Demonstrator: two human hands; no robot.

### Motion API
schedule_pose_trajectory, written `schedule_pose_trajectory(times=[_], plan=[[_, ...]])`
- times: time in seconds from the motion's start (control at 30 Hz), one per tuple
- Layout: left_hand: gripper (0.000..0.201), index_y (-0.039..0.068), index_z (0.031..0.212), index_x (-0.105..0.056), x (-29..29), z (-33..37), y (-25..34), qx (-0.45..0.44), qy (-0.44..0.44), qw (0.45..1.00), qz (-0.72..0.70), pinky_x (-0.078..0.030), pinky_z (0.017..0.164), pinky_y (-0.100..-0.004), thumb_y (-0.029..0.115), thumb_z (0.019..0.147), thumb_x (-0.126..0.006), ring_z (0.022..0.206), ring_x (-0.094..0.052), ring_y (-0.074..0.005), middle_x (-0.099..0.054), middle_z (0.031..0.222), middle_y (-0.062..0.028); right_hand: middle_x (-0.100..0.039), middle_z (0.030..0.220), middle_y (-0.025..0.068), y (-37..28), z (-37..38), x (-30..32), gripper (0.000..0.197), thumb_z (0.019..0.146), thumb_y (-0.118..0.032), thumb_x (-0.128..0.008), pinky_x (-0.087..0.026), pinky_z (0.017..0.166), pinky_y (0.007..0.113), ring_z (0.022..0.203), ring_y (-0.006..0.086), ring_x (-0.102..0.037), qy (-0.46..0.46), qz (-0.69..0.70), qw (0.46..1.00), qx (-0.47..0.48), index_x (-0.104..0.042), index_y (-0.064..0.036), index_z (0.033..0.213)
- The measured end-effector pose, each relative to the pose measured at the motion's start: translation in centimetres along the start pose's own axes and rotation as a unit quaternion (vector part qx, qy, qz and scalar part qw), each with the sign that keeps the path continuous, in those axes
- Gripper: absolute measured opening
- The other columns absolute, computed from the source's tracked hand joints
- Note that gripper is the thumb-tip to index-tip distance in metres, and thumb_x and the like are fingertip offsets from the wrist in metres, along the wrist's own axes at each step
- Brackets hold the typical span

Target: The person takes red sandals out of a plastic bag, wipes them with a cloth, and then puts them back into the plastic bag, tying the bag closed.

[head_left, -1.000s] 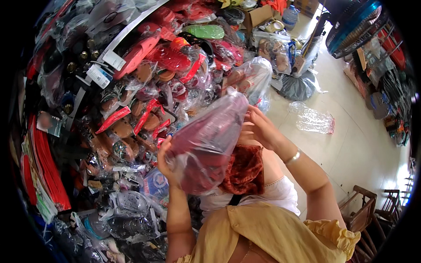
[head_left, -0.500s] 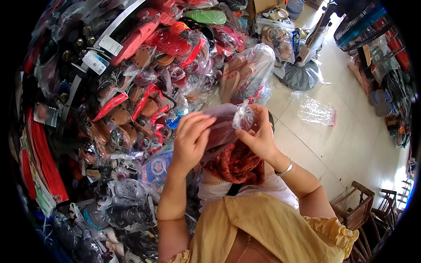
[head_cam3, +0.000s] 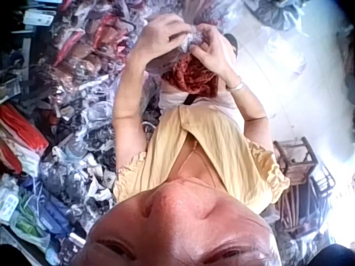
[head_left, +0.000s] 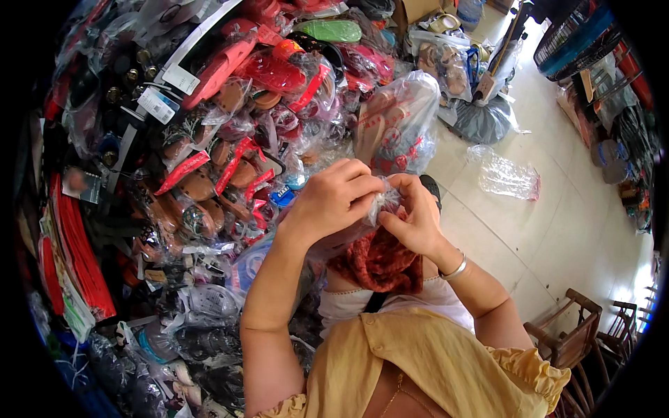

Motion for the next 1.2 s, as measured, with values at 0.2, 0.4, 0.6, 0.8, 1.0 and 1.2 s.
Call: schedule_pose_trajectory(times=[0.2, 0.4, 0.6, 0.8, 1.0, 1.2], plan=[[0.013, 0.007, 0.09, -0.055, -0.8, 0.9, 0.1, -0.006, -0.102, 0.994, 0.033, -0.05, 0.072, -0.0415, 0.011, 0.08, -0.062, 0.086, -0.059, -0.0299, -0.055, 0.087, -0.0085, -0.055, 0.107, 0.0107, 0.4, 1.6, 0.4, 0.046, 0.079, 0.002, -0.065, -0.046, 0.08, 0.028, 0.092, 0.016, -0.055, 0.029, 0.025, 0.995, 0.094, -0.043, -0.0006, 0.12], [0.016, 0.007, 0.095, -0.053, -0.8, -0.5, -1.4, 0.072, -0.074, 0.995, -0.011, -0.049, 0.073, -0.0431, 0.014, 0.082, -0.061, 0.086, -0.059, -0.0332, -0.055, 0.091, -0.0115, -0.063, 0.094, 0.0083, -2.5, 0.7, 1.0, 0.042, 0.076, -0.001, -0.069, -0.049, 0.076, 0.034, 0.086, 0.0223, -0.063, 0.094, -0.022, 0.967, 0.235, -0.048, -0.002, 0.112], [0.019, 0.003, 0.096, -0.053, -3.5, -1.3, -2.2, 0.095, -0.067, 0.992, -0.051, -0.048, 0.07, -0.0412, 0.013, 0.083, -0.062, 0.081, -0.059, -0.0341, -0.054, 0.09, -0.0148, -0.064, 0.082, 0.009, -2.2, 1.4, 1.1, 0.036, 0.076, -0.007, -0.068, -0.05, 0.07, 0.04, 0.082, 0.0304, -0.063, 0.042, -0.18, 0.976, 0.118, -0.051, -0.0048, 0.107], [0.024, 0.003, 0.102, -0.051, -6.1, -2.1, -3.0, 0.135, -0.12, 0.983, 0.003, -0.047, 0.077, -0.0512, 0.022, 0.087, -0.058, 0.094, -0.057, -0.0422, -0.056, 0.1, -0.0196, -0.064, 0.082, 0.0126, -1.0, 1.6, 1.1, 0.028, 0.079, -0.015, -0.064, -0.05, 0.067, 0.044, 0.08, 0.0339, -0.064, 0.005, -0.236, 0.969, 0.067, -0.052, -0.0065, 0.102], [0.023, 0.003, 0.099, -0.056, -7.4, -1.4, -2.9, 0.171, -0.188, 0.966, -0.047, -0.044, 0.083, -0.0506, 0.02, 0.083, -0.059, 0.096, -0.059, -0.0392, -0.059, 0.099, -0.019, -0.06, 0.087, 0.0123, -0.3, 0.5, 1.7, 0.027, 0.069, 0.0, -0.064, -0.048, 0.068, 0.04, 0.08, 0.0339, -0.061, 0.029, -0.279, 0.946, 0.161, -0.044, -0.0036, 0.087], [0.022, 0.005, 0.097, -0.059, -8.0, -0.6, -2.6, 0.164, -0.173, 0.971, -0.015, -0.046, 0.082, -0.0476, 0.021, 0.082, -0.059, 0.096, -0.06, -0.0356, -0.062, 0.097, -0.015, -0.061, 0.085, 0.0109, -0.4, -0.3, 1.8, 0.028, 0.068, 0.001, -0.066, -0.049, 0.065, 0.04, 0.076, 0.0338, -0.06, 0.07, -0.275, 0.922, 0.263, -0.048, -0.0038, 0.09]])
Point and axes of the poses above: each hand's wrist, its own z-axis towards the middle knuckle, its own x-axis out of the back of the hand, y = z × x, the point moved 7 cm from there along z, towards the middle knuckle
